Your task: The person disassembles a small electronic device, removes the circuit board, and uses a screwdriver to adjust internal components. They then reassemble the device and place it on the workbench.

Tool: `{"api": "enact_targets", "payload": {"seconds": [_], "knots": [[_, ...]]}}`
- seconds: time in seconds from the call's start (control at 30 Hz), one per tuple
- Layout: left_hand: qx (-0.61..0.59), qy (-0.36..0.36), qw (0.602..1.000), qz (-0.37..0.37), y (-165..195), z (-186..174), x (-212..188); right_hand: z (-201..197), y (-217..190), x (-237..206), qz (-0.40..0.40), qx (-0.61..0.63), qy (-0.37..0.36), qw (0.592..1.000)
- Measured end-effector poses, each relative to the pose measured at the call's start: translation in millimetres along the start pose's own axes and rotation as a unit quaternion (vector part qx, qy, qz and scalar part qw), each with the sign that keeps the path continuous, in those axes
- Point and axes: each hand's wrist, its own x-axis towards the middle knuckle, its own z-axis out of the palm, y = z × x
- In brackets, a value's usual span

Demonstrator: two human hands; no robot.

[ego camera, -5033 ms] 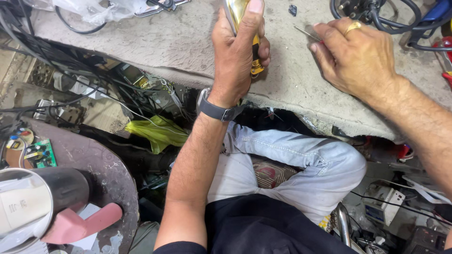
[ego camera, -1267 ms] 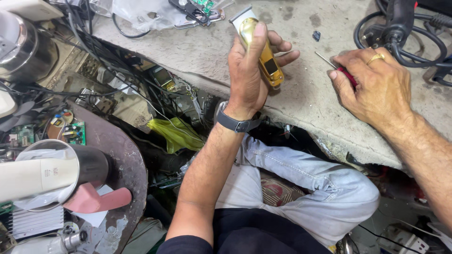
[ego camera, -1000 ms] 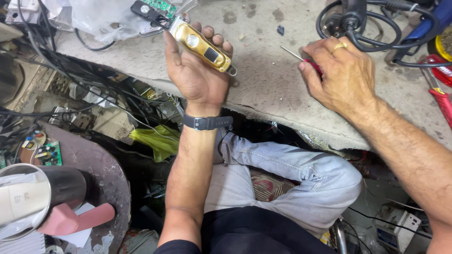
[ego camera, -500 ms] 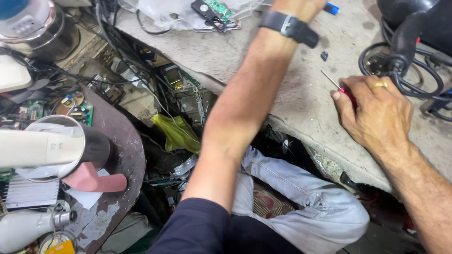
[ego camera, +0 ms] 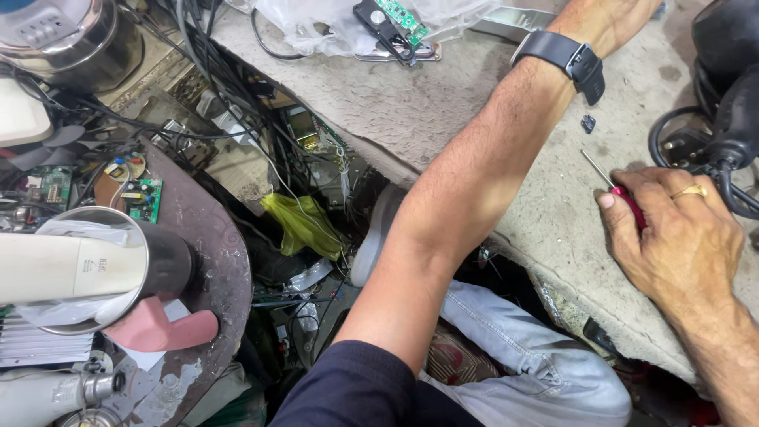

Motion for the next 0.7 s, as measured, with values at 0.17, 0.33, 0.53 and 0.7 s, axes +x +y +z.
{"api": "enact_targets", "payload": {"seconds": [0.17, 0.33, 0.53, 0.7], "knots": [[0.002, 0.006, 1.0, 0.0, -14, -3, 10, 7, -1, 2, 0.002, -0.015, -0.009, 1.0], [0.005, 0.013, 1.0, 0.003, -18, -5, 16, 11, -3, 4, 0.011, -0.019, -0.025, 0.999], [0.009, 0.027, 1.0, 0.013, -12, -10, 18, 12, -4, 5, 0.001, -0.02, -0.013, 1.0], [0.008, 0.061, 0.997, 0.037, -11, 3, 25, 10, -7, 8, 0.01, -0.015, -0.02, 1.0]]}}
